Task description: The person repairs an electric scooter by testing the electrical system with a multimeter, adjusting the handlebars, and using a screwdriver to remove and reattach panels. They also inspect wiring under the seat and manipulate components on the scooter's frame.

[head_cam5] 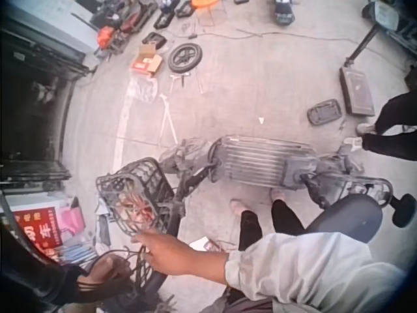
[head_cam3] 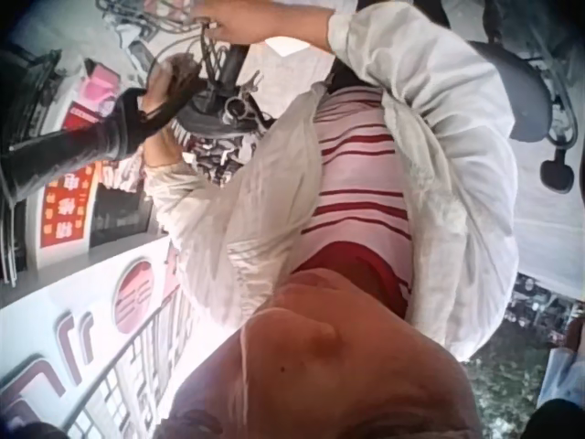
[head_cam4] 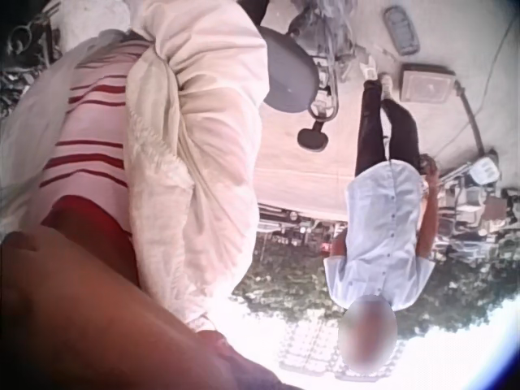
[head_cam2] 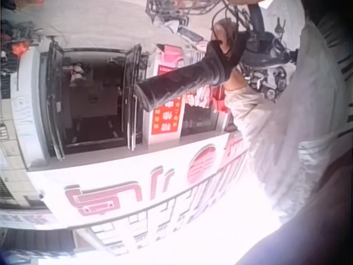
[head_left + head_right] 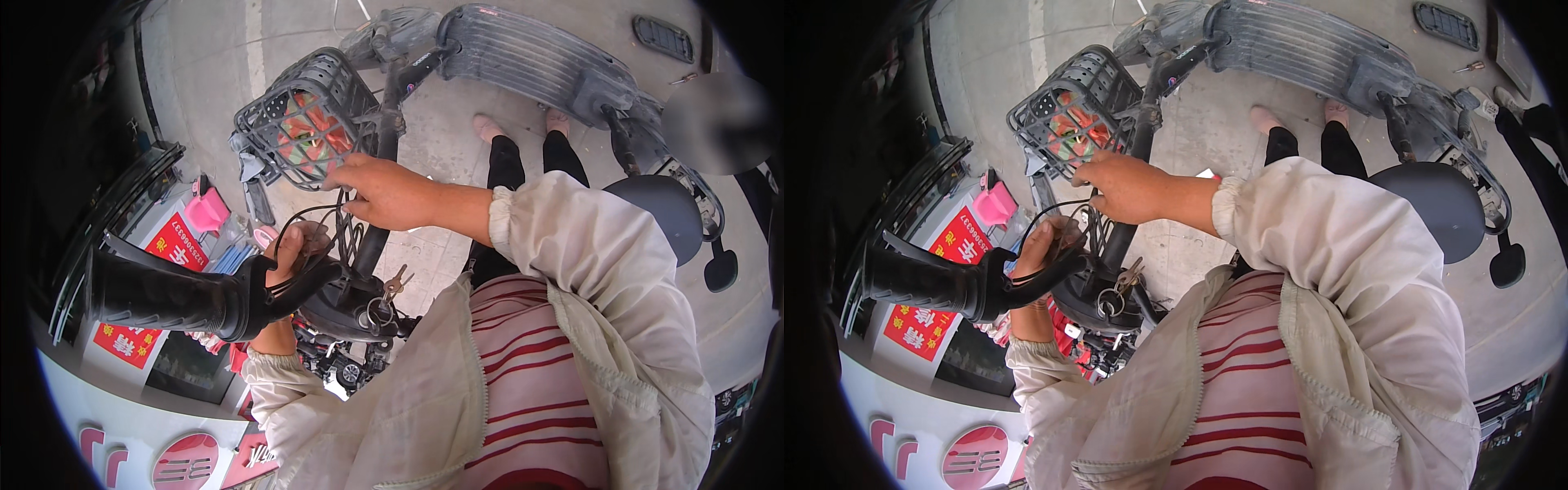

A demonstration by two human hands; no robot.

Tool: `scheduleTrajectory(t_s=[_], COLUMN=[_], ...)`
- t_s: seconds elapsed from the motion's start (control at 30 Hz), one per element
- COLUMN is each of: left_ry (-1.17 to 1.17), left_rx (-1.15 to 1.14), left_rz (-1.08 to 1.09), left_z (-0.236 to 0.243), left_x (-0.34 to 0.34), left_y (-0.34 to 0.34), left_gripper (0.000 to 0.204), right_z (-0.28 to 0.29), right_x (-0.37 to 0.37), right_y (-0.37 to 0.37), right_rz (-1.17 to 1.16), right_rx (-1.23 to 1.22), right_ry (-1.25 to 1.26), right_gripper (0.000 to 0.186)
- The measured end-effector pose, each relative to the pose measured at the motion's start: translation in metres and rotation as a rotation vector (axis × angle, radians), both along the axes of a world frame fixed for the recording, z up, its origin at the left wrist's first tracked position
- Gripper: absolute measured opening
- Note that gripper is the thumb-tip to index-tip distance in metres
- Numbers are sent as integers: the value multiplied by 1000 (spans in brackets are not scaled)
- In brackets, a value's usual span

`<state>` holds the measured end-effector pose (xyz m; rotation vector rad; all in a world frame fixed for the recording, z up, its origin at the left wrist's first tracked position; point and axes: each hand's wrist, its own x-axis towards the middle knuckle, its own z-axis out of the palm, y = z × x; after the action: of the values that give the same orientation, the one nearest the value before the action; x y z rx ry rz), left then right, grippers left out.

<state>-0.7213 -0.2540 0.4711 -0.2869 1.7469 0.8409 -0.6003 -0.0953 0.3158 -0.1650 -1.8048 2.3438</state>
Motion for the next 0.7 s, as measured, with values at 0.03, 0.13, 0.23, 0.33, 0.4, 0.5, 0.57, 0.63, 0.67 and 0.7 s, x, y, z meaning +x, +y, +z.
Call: scheduleTrajectory(t_s=[0.03, 0.13, 0.23, 0.33, 0.4, 0.5, 0.57, 0.63, 0.67, 0.7], left_ry=[0, -36, -5, -43, -92, -67, -72, -64, -55, -44], left_rx=[-26, -148, 80, 209, 386, 363, 414, 471, 502, 534], left_rz=[-68, -233, 105, 279, 304, 320, 366, 401, 414, 427], left_z=[0, -2, -3, -8, -13, -13, -14, -15, -15, -16], left_x=[-2, -11, -2, -10, -13, -14, -13, -11, -11, -10], left_y=[-5, -8, -3, -15, -18, -17, -18, -19, -20, -22], left_gripper=[33, 23, 19, 17, 19, 20, 20, 18, 18, 18], right_z=[-1, -4, -4, 2, 5, 18, 35, 38, 36, 34], right_x=[-5, -14, -13, -7, -6, -8, -7, -5, -4, -3], right_y=[2, 4, 3, 1, -2, 5, 9, 9, 9, 9], right_rz=[74, 199, 111, -28, -112, -154, -142, -111, -85, -57], right_rx=[40, 114, 73, -7, -64, -174, -369, -430, -394, -358], right_ry=[15, 53, 44, -42, -103, -150, -124, -107, -103, -99], right_gripper=[22, 19, 17, 15, 14, 15, 16, 19, 20, 22])
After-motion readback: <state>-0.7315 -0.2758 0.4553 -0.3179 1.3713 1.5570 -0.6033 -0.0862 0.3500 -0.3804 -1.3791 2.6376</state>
